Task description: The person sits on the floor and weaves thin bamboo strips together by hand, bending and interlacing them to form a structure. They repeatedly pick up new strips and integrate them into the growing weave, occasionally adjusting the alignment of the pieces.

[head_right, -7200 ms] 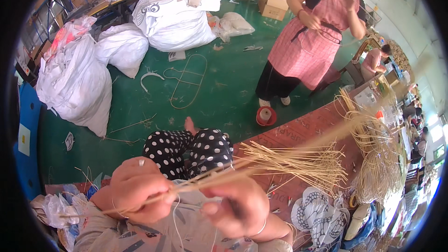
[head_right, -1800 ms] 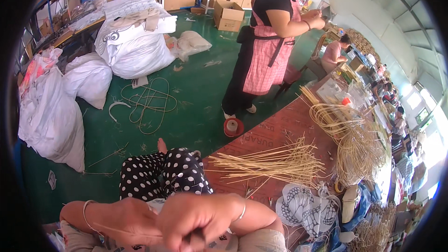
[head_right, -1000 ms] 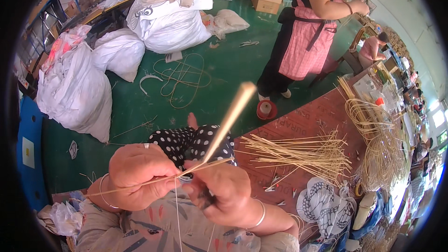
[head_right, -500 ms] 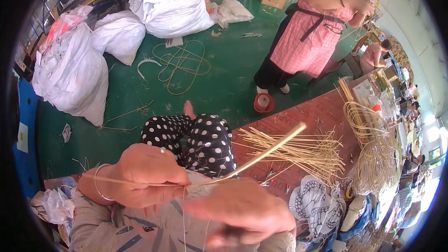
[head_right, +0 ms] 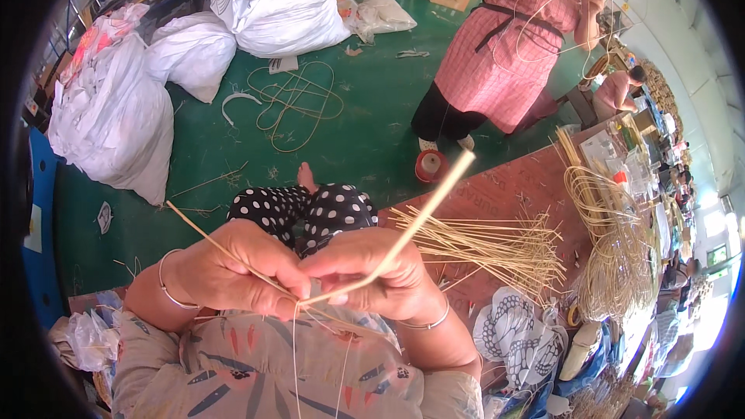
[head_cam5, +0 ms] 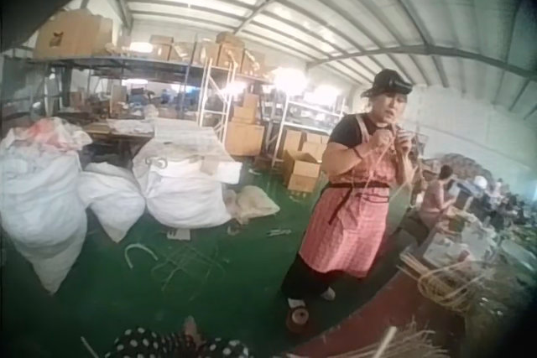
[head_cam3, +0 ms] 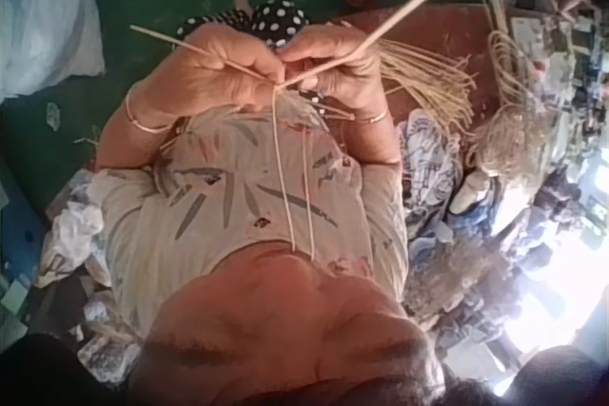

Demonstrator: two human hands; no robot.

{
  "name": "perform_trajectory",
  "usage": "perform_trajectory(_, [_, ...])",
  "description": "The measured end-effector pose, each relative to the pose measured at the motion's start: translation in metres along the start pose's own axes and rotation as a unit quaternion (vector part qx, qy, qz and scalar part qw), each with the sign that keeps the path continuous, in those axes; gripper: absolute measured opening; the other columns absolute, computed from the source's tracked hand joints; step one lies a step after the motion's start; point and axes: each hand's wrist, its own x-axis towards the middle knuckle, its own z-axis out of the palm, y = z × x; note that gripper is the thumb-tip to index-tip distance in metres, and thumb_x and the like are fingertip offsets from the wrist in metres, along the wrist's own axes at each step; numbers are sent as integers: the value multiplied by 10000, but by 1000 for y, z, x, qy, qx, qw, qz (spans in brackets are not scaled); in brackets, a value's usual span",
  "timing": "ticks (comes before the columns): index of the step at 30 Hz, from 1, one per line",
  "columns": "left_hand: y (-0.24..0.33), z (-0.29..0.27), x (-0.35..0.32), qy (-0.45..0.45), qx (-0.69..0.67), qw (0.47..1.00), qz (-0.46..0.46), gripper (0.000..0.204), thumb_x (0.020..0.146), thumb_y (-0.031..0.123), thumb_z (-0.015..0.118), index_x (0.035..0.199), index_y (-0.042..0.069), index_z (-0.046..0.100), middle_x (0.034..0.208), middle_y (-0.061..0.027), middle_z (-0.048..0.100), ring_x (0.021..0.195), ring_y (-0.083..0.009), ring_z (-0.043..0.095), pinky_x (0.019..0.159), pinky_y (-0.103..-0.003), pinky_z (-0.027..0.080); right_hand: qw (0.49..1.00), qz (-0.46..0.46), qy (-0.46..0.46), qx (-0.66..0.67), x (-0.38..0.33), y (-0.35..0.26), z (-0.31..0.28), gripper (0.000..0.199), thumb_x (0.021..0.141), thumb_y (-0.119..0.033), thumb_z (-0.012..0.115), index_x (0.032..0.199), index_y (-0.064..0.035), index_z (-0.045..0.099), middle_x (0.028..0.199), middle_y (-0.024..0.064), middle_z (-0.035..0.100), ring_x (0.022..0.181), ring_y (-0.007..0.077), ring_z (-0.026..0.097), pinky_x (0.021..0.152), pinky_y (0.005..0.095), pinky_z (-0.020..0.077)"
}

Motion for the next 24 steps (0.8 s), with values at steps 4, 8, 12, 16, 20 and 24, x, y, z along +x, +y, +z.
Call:
perform_trajectory(4, [9, -3, -3, 70, 165, 980, 87, 136, 734, 95, 677, 781, -16, 613, 630, -85, 590, 544, -153, 565, 480, -240, 406, 965, -13, 255, 53, -11, -10, 1, 148, 710, -76, 672, 808, 5, 596, 704, 102, 596, 605, 166, 567, 534, 258, 454])
perform_trajectory(8, [15, 5, -1, 168, 335, 897, 234, 79, 725, 64, 653, 755, 19, 596, 583, -61, 551, 462, -186, 511, 439, -275, 374, 886, -185, 254, -342, -21, -26, 12, 194, 724, -134, 676, 842, -17, 577, 644, 62, 551, 573, 160, 536, 485, 282, 432])
perform_trajectory(12, [16, 14, -2, 173, 374, 879, 240, 84, 733, 62, 640, 770, 16, 581, 594, -56, 557, 446, -184, 496, 423, -284, 365, 789, -161, 118, -582, -1, -39, 33, 276, 669, -92, 680, 916, -22, 581, 725, 55, 560, 583, 182, 535, 475, 280, 431])
perform_trajectory(16, [15, 15, -2, 180, 359, 882, 247, 89, 730, 63, 643, 768, 16, 577, 614, -61, 566, 449, -182, 497, 416, -281, 363, 781, -247, 100, -565, 1, -28, 27, 333, 626, -55, 680, 939, -25, 570, 757, 51, 560, 585, 187, 539, 472, 277, 433])
perform_trajectory(20, [19, 17, -5, 197, 363, 877, 247, 85, 730, 53, 639, 766, 15, 572, 623, -64, 570, 450, -180, 498, 418, -280, 363, 810, -266, 86, -515, 2, -20, 30, 304, 632, -43, 677, 912, -23, 562, 773, 60, 571, 578, 183, 544, 470, 284, 436])
perform_trajectory(24, [19, 17, -8, 200, 366, 873, 253, 88, 728, 47, 637, 767, 14, 566, 625, -68, 570, 453, -179, 499, 422, -279, 365, 896, -193, 42, -399, -2, -23, 32, 267, 673, -61, 674, 907, -13, 555, 791, 83, 581, 568, 199, 548, 475, 287, 437])
